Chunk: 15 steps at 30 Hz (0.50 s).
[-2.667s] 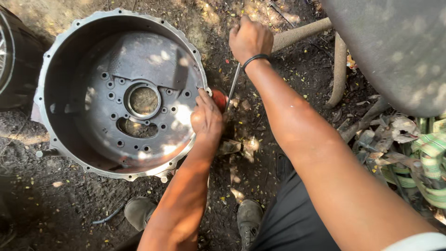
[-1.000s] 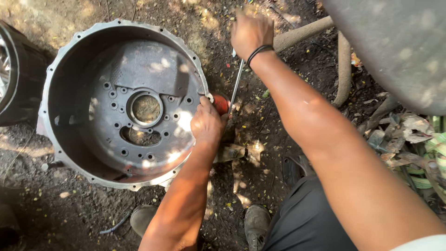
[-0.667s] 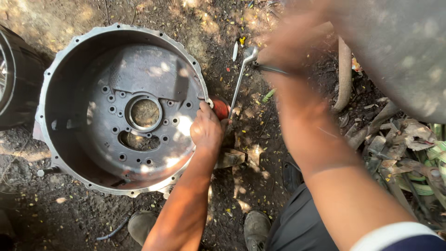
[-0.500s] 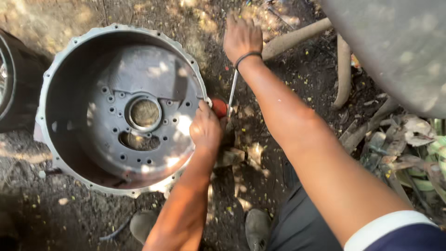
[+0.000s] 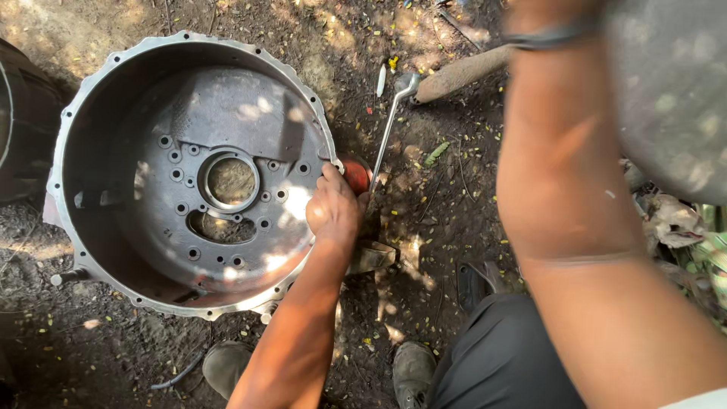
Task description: The person uses a hammer and a metal tool to work on a large circular mechanical part, then uses a wrench to tighten a bolt on the part.
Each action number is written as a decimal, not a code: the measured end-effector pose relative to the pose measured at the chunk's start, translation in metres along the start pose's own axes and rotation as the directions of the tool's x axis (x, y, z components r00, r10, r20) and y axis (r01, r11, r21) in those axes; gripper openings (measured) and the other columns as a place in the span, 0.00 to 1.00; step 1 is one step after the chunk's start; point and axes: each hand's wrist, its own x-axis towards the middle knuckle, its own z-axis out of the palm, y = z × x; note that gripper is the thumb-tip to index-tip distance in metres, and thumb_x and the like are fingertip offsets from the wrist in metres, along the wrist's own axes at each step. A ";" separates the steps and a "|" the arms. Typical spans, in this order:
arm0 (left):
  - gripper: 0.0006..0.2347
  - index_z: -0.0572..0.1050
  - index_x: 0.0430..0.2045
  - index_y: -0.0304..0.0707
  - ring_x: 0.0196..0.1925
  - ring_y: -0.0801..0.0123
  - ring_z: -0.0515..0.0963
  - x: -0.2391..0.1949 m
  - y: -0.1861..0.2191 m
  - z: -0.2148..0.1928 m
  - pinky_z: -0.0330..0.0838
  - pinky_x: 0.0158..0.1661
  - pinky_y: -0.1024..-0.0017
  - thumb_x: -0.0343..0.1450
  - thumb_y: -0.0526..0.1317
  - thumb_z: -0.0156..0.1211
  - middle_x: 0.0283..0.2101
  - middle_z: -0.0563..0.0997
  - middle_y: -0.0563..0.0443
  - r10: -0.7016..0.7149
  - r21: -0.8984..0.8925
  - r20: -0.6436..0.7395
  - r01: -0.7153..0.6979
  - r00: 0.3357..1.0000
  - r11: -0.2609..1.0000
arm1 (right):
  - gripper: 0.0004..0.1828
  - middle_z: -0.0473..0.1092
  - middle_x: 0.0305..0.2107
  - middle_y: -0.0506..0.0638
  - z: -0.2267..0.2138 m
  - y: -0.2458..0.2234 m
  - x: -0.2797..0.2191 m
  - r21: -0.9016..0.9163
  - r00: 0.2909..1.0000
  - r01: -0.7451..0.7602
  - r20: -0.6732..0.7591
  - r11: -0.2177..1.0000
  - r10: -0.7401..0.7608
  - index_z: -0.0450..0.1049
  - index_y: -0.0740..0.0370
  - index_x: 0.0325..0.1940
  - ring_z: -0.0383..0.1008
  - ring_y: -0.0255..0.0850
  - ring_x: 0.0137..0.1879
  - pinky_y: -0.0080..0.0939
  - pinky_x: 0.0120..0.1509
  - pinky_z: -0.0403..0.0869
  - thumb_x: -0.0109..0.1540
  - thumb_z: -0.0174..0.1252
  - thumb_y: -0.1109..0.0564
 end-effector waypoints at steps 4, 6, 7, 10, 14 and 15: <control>0.37 0.59 0.53 0.33 0.41 0.49 0.83 0.006 -0.001 0.016 0.79 0.38 0.59 0.60 0.54 0.76 0.43 0.79 0.40 -0.006 0.007 -0.010 0.006 1.000 1.000 | 0.18 0.76 0.32 0.62 0.033 0.015 -0.038 -0.117 0.973 -0.232 -0.020 0.966 0.232 0.78 0.62 0.35 0.79 0.57 0.36 0.57 0.41 0.75 0.65 0.49 0.48; 0.31 0.60 0.54 0.33 0.40 0.51 0.84 0.006 -0.004 0.018 0.79 0.37 0.60 0.66 0.50 0.72 0.42 0.79 0.42 0.028 0.066 -0.129 -0.019 0.991 0.998 | 0.20 0.76 0.33 0.63 0.070 -0.004 -0.049 -0.237 0.886 -0.445 0.022 0.864 0.462 0.79 0.62 0.33 0.79 0.58 0.36 0.56 0.38 0.76 0.64 0.48 0.47; 0.26 0.61 0.56 0.33 0.39 0.53 0.85 0.009 -0.005 0.015 0.79 0.37 0.61 0.71 0.47 0.69 0.41 0.79 0.43 0.055 0.119 -0.239 -0.027 0.970 0.993 | 0.21 0.76 0.33 0.64 0.091 -0.012 -0.048 -0.250 0.858 -0.429 0.189 0.868 0.478 0.80 0.63 0.32 0.79 0.58 0.36 0.56 0.36 0.77 0.64 0.48 0.47; 0.29 0.62 0.53 0.35 0.36 0.53 0.85 -0.001 0.003 0.003 0.79 0.36 0.59 0.65 0.50 0.71 0.40 0.79 0.43 -0.005 0.035 -0.080 0.007 0.997 0.999 | 0.22 0.76 0.33 0.64 0.089 0.008 -0.056 -0.263 0.731 -0.328 0.538 0.907 0.420 0.78 0.60 0.37 0.78 0.61 0.40 0.61 0.47 0.75 0.70 0.45 0.44; 0.33 0.64 0.48 0.32 0.35 0.49 0.84 -0.005 -0.003 0.000 0.79 0.34 0.58 0.60 0.57 0.72 0.37 0.80 0.41 0.060 -0.019 -0.159 -0.064 0.985 0.998 | 0.19 0.78 0.28 0.59 0.085 0.013 -0.093 -0.103 0.811 -0.462 0.353 0.881 0.466 0.76 0.58 0.38 0.79 0.57 0.36 0.58 0.41 0.76 0.63 0.50 0.42; 0.34 0.63 0.50 0.31 0.34 0.49 0.84 -0.001 -0.004 0.000 0.78 0.33 0.58 0.60 0.57 0.72 0.36 0.81 0.40 0.068 -0.015 -0.181 -0.072 0.981 0.997 | 0.19 0.78 0.27 0.56 0.087 0.016 -0.093 -0.012 0.819 -0.491 0.333 0.871 0.467 0.76 0.56 0.38 0.80 0.55 0.36 0.56 0.41 0.76 0.61 0.51 0.41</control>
